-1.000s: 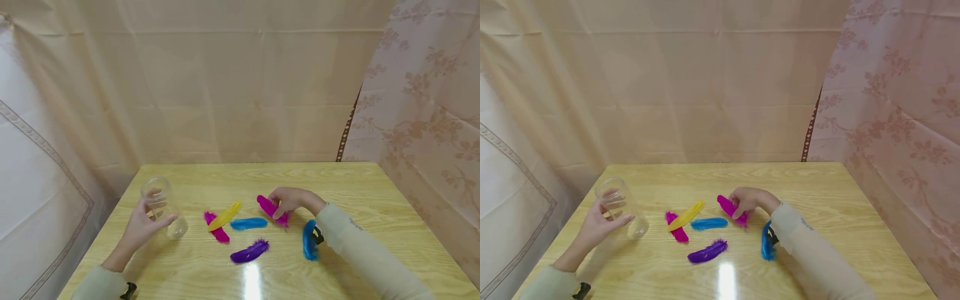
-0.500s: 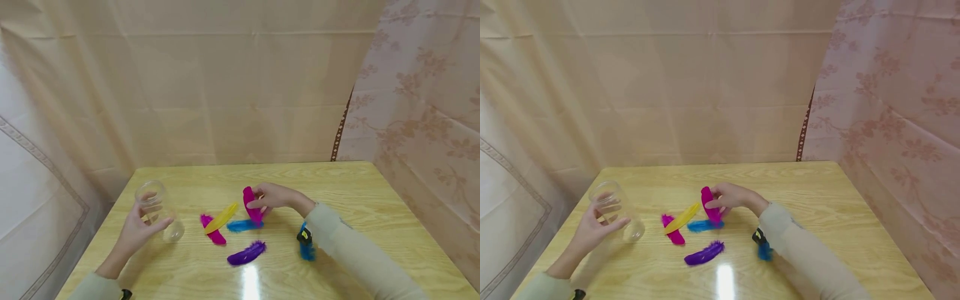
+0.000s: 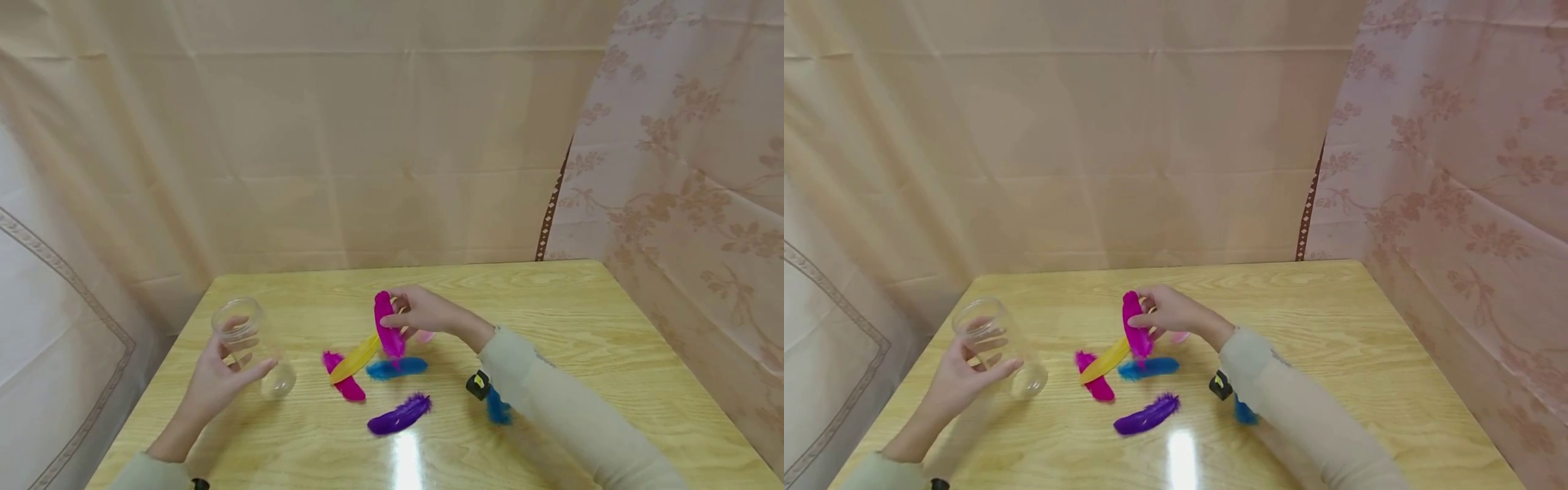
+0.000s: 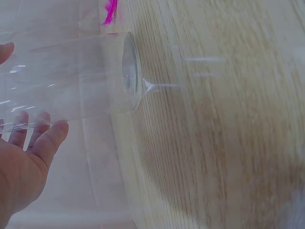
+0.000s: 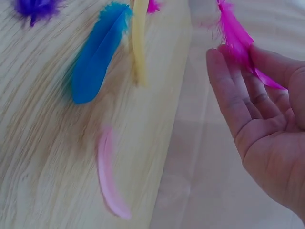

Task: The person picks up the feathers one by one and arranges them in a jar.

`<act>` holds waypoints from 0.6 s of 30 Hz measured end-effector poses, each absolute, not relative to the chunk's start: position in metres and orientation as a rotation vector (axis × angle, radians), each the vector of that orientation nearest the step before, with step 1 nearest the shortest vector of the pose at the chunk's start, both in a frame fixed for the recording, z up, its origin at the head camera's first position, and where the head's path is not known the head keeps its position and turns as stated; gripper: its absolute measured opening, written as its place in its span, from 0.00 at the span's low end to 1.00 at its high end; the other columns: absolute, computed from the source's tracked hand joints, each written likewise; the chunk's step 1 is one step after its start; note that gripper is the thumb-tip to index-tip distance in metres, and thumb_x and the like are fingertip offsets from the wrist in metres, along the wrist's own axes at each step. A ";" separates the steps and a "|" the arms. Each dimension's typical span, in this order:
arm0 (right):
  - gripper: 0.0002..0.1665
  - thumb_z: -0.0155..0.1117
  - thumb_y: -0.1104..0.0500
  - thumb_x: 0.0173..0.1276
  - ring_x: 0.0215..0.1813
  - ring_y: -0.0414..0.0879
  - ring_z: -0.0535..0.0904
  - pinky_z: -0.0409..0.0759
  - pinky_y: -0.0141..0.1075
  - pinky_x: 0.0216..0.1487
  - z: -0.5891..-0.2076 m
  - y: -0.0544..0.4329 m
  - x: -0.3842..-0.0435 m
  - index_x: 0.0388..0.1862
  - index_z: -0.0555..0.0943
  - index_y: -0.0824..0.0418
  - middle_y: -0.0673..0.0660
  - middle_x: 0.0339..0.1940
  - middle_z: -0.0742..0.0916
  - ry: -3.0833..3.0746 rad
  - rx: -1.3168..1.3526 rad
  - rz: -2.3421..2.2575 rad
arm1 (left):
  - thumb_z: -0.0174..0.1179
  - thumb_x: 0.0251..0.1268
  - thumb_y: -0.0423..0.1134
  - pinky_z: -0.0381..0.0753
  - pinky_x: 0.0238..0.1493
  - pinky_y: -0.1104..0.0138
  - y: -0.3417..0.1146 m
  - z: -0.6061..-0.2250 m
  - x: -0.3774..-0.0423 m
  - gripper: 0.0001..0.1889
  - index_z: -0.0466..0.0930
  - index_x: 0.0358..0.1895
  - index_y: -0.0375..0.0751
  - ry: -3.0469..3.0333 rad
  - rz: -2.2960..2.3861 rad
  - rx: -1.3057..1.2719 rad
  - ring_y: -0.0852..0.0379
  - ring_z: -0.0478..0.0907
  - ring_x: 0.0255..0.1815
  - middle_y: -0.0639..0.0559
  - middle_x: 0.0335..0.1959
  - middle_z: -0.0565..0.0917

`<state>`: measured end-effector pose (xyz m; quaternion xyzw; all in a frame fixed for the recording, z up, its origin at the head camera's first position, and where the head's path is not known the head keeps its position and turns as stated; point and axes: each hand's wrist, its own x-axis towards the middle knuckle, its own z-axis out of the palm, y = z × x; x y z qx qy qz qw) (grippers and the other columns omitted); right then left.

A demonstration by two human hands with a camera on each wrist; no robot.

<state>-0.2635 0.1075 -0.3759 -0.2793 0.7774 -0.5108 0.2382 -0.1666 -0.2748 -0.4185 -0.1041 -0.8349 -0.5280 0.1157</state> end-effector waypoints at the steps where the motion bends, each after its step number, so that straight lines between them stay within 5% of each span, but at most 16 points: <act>1: 0.21 0.66 0.62 0.73 0.39 0.52 0.87 0.88 0.47 0.38 -0.375 0.104 -0.263 0.61 0.75 0.65 0.59 0.40 0.86 2.137 -0.771 -1.410 | 0.76 0.55 0.29 0.80 0.53 0.73 -0.276 -0.418 -0.165 0.45 0.58 0.73 0.41 -2.449 -1.547 -0.304 0.58 0.76 0.58 0.50 0.61 0.75; 8: 0.29 0.70 0.64 0.70 0.41 0.49 0.86 0.88 0.45 0.39 -0.368 0.077 -0.260 0.67 0.72 0.67 0.61 0.42 0.83 2.148 -0.812 -1.478 | 0.75 0.57 0.30 0.80 0.51 0.73 -0.287 -0.417 -0.153 0.45 0.57 0.75 0.44 -2.478 -1.489 -0.275 0.61 0.76 0.57 0.45 0.62 0.74; 18: 0.18 0.70 0.64 0.69 0.40 0.50 0.86 0.88 0.43 0.41 -0.357 0.060 -0.257 0.55 0.78 0.65 0.60 0.43 0.83 2.124 -0.813 -1.692 | 0.75 0.55 0.26 0.81 0.52 0.73 -0.281 -0.415 -0.155 0.45 0.58 0.74 0.42 -2.422 -1.560 -0.298 0.58 0.76 0.58 0.51 0.60 0.75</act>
